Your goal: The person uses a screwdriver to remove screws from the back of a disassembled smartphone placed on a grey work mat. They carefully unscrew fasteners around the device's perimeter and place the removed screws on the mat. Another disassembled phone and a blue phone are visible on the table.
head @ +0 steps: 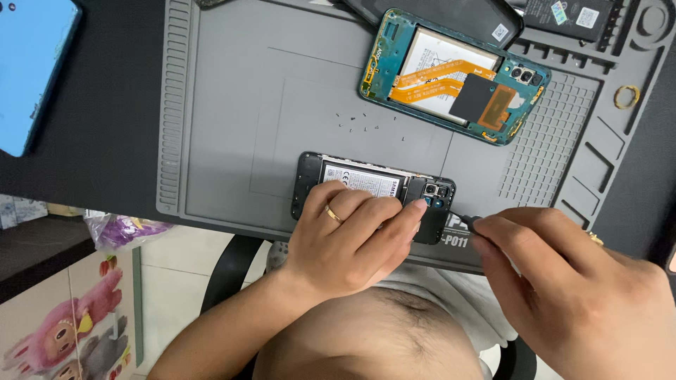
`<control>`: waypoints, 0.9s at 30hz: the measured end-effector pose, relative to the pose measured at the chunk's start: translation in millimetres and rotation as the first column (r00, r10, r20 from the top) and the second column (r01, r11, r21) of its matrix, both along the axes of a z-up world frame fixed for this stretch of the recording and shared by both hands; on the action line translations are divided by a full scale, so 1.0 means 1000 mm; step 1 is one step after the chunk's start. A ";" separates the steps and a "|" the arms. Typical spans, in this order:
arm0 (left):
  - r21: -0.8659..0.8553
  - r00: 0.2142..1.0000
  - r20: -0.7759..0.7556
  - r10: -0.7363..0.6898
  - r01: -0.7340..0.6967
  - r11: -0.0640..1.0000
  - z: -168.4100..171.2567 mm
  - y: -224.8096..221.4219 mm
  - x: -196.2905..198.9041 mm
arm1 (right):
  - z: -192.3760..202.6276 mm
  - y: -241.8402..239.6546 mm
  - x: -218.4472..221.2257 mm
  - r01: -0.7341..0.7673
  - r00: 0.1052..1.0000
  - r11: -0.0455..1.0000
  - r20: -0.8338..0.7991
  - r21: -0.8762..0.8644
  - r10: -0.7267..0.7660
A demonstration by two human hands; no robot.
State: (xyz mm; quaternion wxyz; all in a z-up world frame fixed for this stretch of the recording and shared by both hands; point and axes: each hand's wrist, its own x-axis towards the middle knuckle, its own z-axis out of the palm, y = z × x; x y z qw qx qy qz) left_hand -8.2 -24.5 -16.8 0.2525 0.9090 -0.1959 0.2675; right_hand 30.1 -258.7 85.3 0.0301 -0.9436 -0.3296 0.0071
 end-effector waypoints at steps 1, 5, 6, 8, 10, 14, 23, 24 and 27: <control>0.001 1.000 -0.001 0.001 -0.001 1.000 0.000 0.000 0.000 | 0.000 0.000 0.000 -0.001 1.000 1.000 -0.001 0.001 0.001; -0.004 1.000 0.004 -0.006 0.006 1.000 0.003 0.002 0.001 | 0.002 0.001 0.000 -0.001 1.000 1.000 0.002 0.008 0.001; 0.004 1.000 -0.007 -0.009 0.010 1.000 0.004 0.002 0.000 | 0.003 0.002 0.000 -0.003 1.000 1.000 -0.007 0.014 0.004; -0.001 1.000 0.009 -0.003 0.003 1.000 0.003 0.001 0.001 | 0.004 0.002 0.001 -0.008 1.000 1.000 -0.013 0.025 0.008; -0.005 1.000 0.027 0.004 -0.004 1.000 0.002 0.001 0.001 | 0.003 0.002 0.001 -0.013 1.000 0.999 -0.017 0.037 0.014; -0.010 0.999 0.046 0.006 -0.006 1.000 0.000 0.001 0.001 | 0.002 0.001 0.001 -0.012 1.000 1.000 0.003 0.001 0.012; -0.024 0.998 0.063 0.011 -0.010 1.000 0.000 0.001 0.000 | 0.006 0.000 0.002 -0.024 1.000 0.998 -0.019 0.050 0.025; -0.028 0.998 0.067 0.014 -0.012 1.000 0.001 0.001 0.001 | 0.007 0.000 0.002 -0.031 0.999 0.997 -0.026 0.066 0.033; 0.021 1.000 -0.002 -0.030 0.030 0.999 0.003 0.004 0.000 | 0.011 0.005 0.001 -0.047 0.998 0.995 -0.049 0.094 0.051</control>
